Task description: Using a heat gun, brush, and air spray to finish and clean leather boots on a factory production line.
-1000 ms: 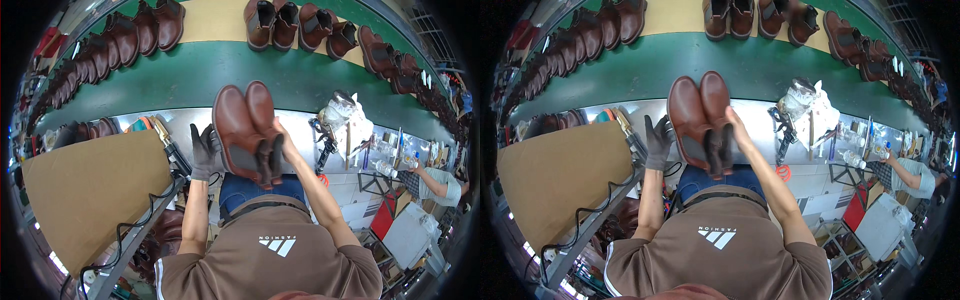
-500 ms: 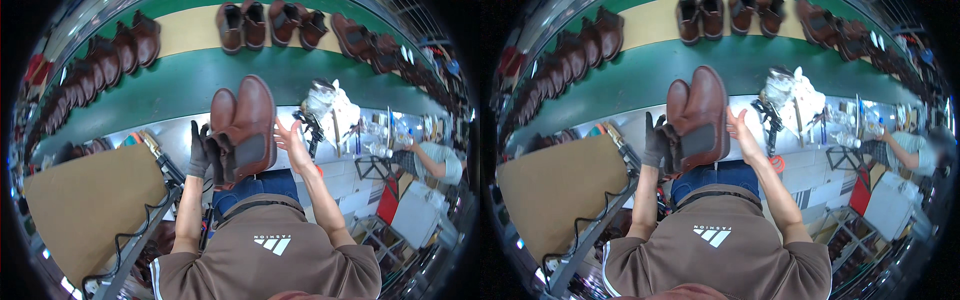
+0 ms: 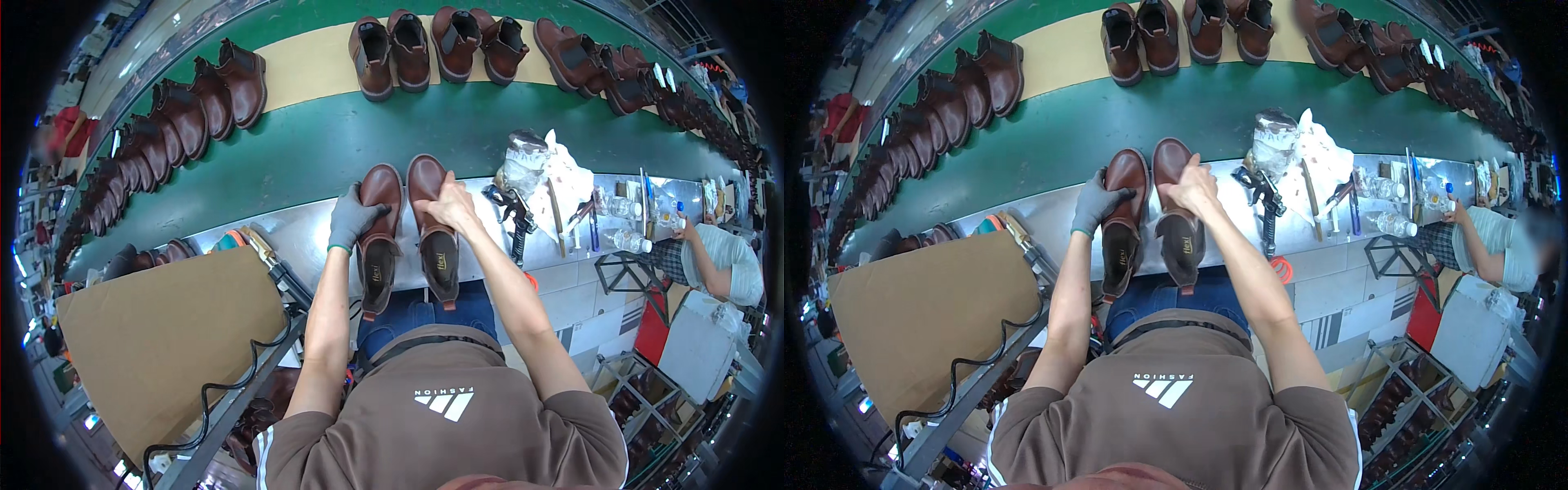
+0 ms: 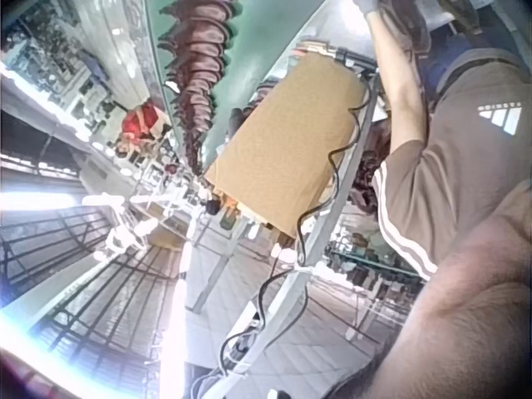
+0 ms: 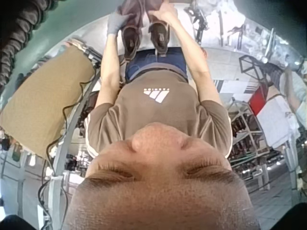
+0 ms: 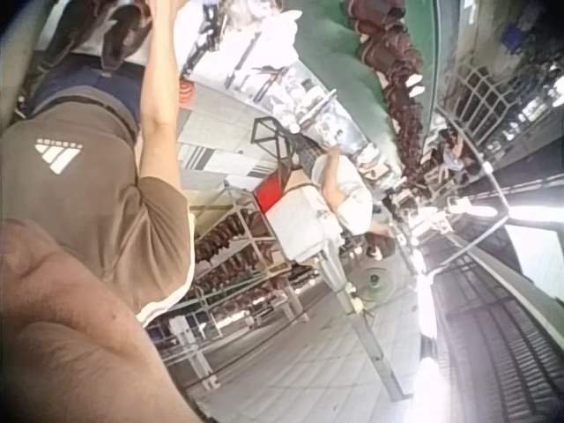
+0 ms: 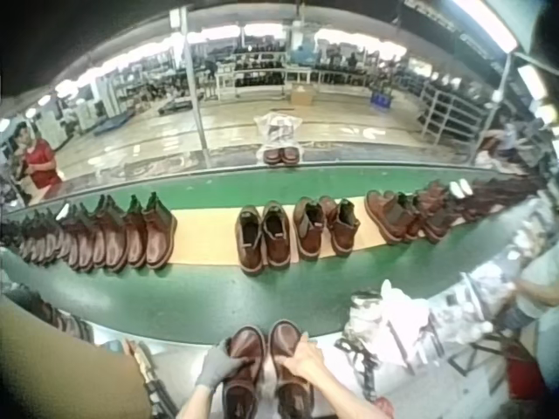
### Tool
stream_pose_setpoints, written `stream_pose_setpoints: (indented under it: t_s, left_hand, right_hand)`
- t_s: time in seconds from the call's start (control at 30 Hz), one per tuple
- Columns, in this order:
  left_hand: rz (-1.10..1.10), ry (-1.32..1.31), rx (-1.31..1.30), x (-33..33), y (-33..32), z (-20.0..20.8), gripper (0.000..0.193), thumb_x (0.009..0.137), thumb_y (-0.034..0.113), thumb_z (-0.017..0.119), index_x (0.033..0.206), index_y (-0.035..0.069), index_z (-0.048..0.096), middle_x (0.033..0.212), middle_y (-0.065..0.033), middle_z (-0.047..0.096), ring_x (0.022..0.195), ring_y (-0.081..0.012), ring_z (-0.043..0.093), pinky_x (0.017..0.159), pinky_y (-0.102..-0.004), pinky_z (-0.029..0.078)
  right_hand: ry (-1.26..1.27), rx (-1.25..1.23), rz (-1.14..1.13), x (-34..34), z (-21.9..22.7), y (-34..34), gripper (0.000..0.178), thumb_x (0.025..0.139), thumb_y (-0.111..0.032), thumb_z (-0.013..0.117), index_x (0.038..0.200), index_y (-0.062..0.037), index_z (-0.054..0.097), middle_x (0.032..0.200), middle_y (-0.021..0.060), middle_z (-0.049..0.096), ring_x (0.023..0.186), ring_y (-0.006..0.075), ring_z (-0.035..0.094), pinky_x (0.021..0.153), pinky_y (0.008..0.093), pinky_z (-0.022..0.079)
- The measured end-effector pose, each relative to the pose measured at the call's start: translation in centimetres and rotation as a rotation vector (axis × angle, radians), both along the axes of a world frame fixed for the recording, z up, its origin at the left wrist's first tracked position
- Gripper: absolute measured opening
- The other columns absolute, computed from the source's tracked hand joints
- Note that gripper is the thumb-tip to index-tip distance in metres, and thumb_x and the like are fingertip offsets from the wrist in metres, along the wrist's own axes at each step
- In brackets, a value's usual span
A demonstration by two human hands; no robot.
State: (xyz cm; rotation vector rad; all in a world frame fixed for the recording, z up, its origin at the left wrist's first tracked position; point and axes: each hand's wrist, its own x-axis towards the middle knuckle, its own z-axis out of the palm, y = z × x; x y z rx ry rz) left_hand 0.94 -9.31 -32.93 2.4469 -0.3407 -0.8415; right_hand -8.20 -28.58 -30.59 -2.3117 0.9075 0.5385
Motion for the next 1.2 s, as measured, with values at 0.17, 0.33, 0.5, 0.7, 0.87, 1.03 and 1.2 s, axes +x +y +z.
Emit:
stream_pose_setpoints:
  t_s: [0.17, 0.33, 0.5, 0.7, 0.87, 1.03, 1.2]
  left_hand:
    - [0.29, 0.312, -0.526, 0.4, 2.7, -2.6, 0.067, 0.067, 0.028, 0.077, 0.122, -0.002, 0.052, 0.103, -0.0138, 0.065, 0.092, -0.0245, 0.064, 0.08, -0.0332, 0.05]
    - [0.57, 1.484, -1.445, -3.4, 2.6, 5.5, 0.052, 0.074, 0.016, 0.074, 0.118, -0.002, 0.053, 0.104, -0.0115, 0.063, 0.091, -0.0196, 0.062, 0.083, -0.0304, 0.049]
    - [0.515, 1.267, -1.389, -4.4, 1.8, 7.2, 0.056, 0.074, 0.016, 0.075, 0.121, -0.002, 0.05, 0.108, -0.0128, 0.061, 0.094, -0.0199, 0.06, 0.085, -0.0307, 0.048]
    - [0.499, 0.853, -1.322, -4.4, 2.0, 8.3, 0.063, 0.073, 0.017, 0.076, 0.125, -0.002, 0.045, 0.112, -0.0146, 0.058, 0.1, -0.0204, 0.057, 0.088, -0.0311, 0.046]
    - [0.279, 0.101, -0.865, -2.5, -1.0, 0.1, 0.094, 0.07, 0.024, 0.079, 0.137, -0.003, 0.019, 0.129, -0.0166, 0.043, 0.114, -0.0222, 0.047, 0.1, -0.0314, 0.037]
    - [0.56, 1.178, -1.528, 0.8, -0.6, -2.5, 0.042, 0.099, 0.026, 0.032, 0.13, 0.0, 0.045, 0.12, -0.0114, 0.057, 0.114, -0.0232, 0.053, 0.102, -0.0371, 0.037]
    - [-0.059, 1.773, -1.939, 1.4, -4.8, -6.2, 0.036, 0.099, 0.022, 0.038, 0.13, 0.007, 0.047, 0.116, -0.008, 0.057, 0.103, -0.0179, 0.055, 0.099, -0.0339, 0.04]
  right_hand:
    - [-0.392, 0.405, -0.095, -3.0, -1.1, -2.9, 0.058, 0.067, -0.033, 0.078, 0.113, -0.001, 0.059, 0.092, 0.0153, 0.068, 0.084, 0.0242, 0.066, 0.08, 0.0328, 0.049]
    - [-0.314, 1.457, -0.434, -6.2, -0.1, -4.8, 0.032, 0.085, -0.027, 0.065, 0.104, -0.0024, 0.06, 0.086, 0.0053, 0.066, 0.077, 0.0149, 0.065, 0.066, 0.0291, 0.053]
    - [-0.419, 1.659, -0.576, -7.9, 2.8, -4.4, 0.032, 0.087, -0.018, 0.062, 0.112, 0.0002, 0.054, 0.095, 0.0084, 0.065, 0.078, 0.0168, 0.066, 0.069, 0.0294, 0.055]
    - [-0.528, 1.319, -0.484, -6.5, 8.7, -4.9, 0.044, 0.083, -0.018, 0.065, 0.12, 0.0007, 0.049, 0.103, 0.0116, 0.063, 0.086, 0.0202, 0.065, 0.074, 0.0307, 0.055]
    - [-0.44, -0.194, -0.099, -3.5, 4.4, 0.4, 0.101, 0.063, -0.04, 0.079, 0.141, -0.0006, 0.027, 0.117, 0.0261, 0.055, 0.103, 0.0388, 0.057, 0.09, 0.0417, 0.045]
    - [-0.475, -0.033, -0.088, -4.0, 4.5, -0.3, 0.102, 0.064, -0.041, 0.078, 0.141, 0.001, 0.026, 0.12, 0.025, 0.053, 0.109, 0.0379, 0.052, 0.091, 0.0432, 0.043]
    - [-0.507, -0.022, -0.047, -5.1, 5.1, 0.2, 0.1, 0.066, -0.039, 0.08, 0.141, 0.001, 0.026, 0.123, 0.0232, 0.051, 0.113, 0.0341, 0.051, 0.093, 0.0423, 0.042]
